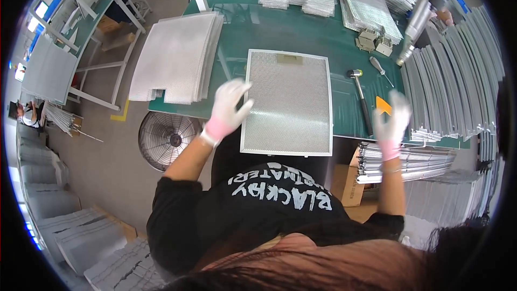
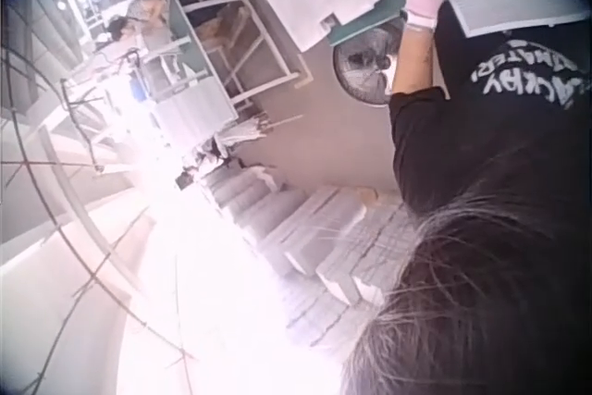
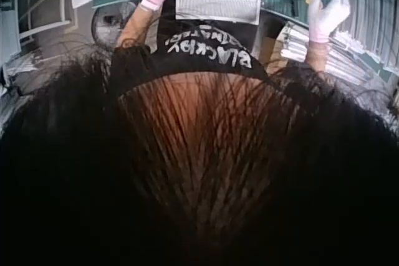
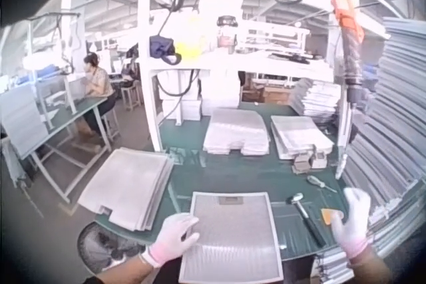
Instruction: Assemble a metal frame around a mesh filter and secure it using a drill and hammer.
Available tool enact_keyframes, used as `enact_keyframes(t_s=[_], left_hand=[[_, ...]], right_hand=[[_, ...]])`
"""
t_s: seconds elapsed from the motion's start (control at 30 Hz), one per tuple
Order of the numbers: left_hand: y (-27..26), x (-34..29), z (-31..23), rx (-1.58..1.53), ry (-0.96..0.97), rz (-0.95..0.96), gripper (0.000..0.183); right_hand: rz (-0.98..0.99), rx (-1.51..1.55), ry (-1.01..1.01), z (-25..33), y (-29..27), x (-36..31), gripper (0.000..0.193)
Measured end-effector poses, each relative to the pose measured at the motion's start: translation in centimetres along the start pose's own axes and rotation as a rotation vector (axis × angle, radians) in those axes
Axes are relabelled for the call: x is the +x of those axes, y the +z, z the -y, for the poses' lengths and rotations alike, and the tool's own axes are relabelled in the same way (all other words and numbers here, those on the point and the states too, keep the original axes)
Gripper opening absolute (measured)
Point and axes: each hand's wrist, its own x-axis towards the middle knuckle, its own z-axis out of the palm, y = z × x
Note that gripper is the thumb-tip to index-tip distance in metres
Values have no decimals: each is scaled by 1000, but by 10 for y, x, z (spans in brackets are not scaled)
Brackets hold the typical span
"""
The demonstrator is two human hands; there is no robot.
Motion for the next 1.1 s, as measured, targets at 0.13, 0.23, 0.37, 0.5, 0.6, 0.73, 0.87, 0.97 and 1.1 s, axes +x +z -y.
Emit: enact_keyframes(t_s=[0.13, 0.23, 0.37, 0.5, 0.6, 0.73, 0.87, 0.97, 1.1], left_hand=[[-17, -91, -24, -112, -295, -91, 32], [1, -147, -37, -648, -850, -94, 45], [4, -163, -40, -1124, -1171, 288, 42], [6, -158, -43, -1128, -1193, 342, 37], [4, -156, -43, -1053, -1177, 362, 33], [6, -160, -42, -1124, -1181, 319, 32], [5, -151, -44, -1103, -1160, 346, 32], [7, -155, -43, -1081, -1124, 368, 32], [11, -161, -40, -1092, -1122, 372, 31]], right_hand=[[449, 16, 314, -9, 77, -75, 53], [601, -112, 383, 13, 74, -42, 47], [445, 288, 490, 5, 103, -24, 51], [285, 461, 189, 31, 114, -12, 51], [551, 305, 248, 55, 104, -1, 53], [341, 403, 252, 64, 103, -8, 52], [507, 280, 249, 64, 104, -3, 53], [373, 343, 260, 67, 100, -7, 54], [618, 167, 254, 75, 103, -3, 56]])
